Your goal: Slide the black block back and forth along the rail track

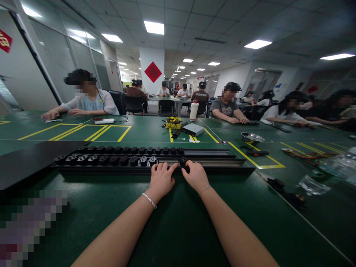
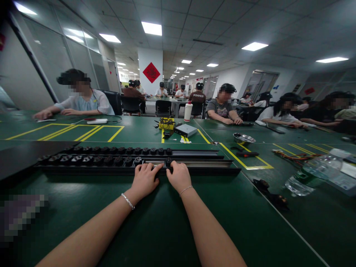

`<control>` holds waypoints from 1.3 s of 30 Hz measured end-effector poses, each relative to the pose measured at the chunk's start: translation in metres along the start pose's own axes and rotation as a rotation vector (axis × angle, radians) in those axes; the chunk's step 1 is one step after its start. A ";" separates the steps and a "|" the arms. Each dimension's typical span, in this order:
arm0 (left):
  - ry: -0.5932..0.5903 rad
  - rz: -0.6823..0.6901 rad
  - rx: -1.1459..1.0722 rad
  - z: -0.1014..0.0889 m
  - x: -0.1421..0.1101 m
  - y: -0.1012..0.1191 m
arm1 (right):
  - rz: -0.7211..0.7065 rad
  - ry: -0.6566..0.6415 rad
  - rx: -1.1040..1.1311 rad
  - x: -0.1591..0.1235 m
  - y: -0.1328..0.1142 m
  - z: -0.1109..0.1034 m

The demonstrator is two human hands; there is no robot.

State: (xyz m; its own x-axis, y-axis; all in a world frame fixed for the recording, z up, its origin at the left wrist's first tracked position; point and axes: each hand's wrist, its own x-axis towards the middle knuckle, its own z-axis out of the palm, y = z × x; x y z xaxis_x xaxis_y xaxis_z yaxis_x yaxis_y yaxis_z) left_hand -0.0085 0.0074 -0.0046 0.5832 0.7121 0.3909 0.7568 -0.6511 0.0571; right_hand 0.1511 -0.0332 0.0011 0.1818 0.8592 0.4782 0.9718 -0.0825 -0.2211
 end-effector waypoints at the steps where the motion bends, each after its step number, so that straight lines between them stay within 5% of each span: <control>1: 0.004 0.001 0.000 0.000 0.000 0.000 | 0.000 -0.001 -0.001 0.000 0.000 0.000; 39: 0.035 0.036 0.025 0.001 -0.001 -0.003 | -0.036 0.025 0.029 0.000 0.012 0.007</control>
State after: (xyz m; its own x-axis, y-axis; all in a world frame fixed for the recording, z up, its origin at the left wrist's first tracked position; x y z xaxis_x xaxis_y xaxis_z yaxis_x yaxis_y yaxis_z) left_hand -0.0108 0.0085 -0.0064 0.5997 0.6784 0.4245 0.7430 -0.6690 0.0195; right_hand 0.1613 -0.0309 -0.0076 0.1506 0.8485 0.5074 0.9730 -0.0366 -0.2277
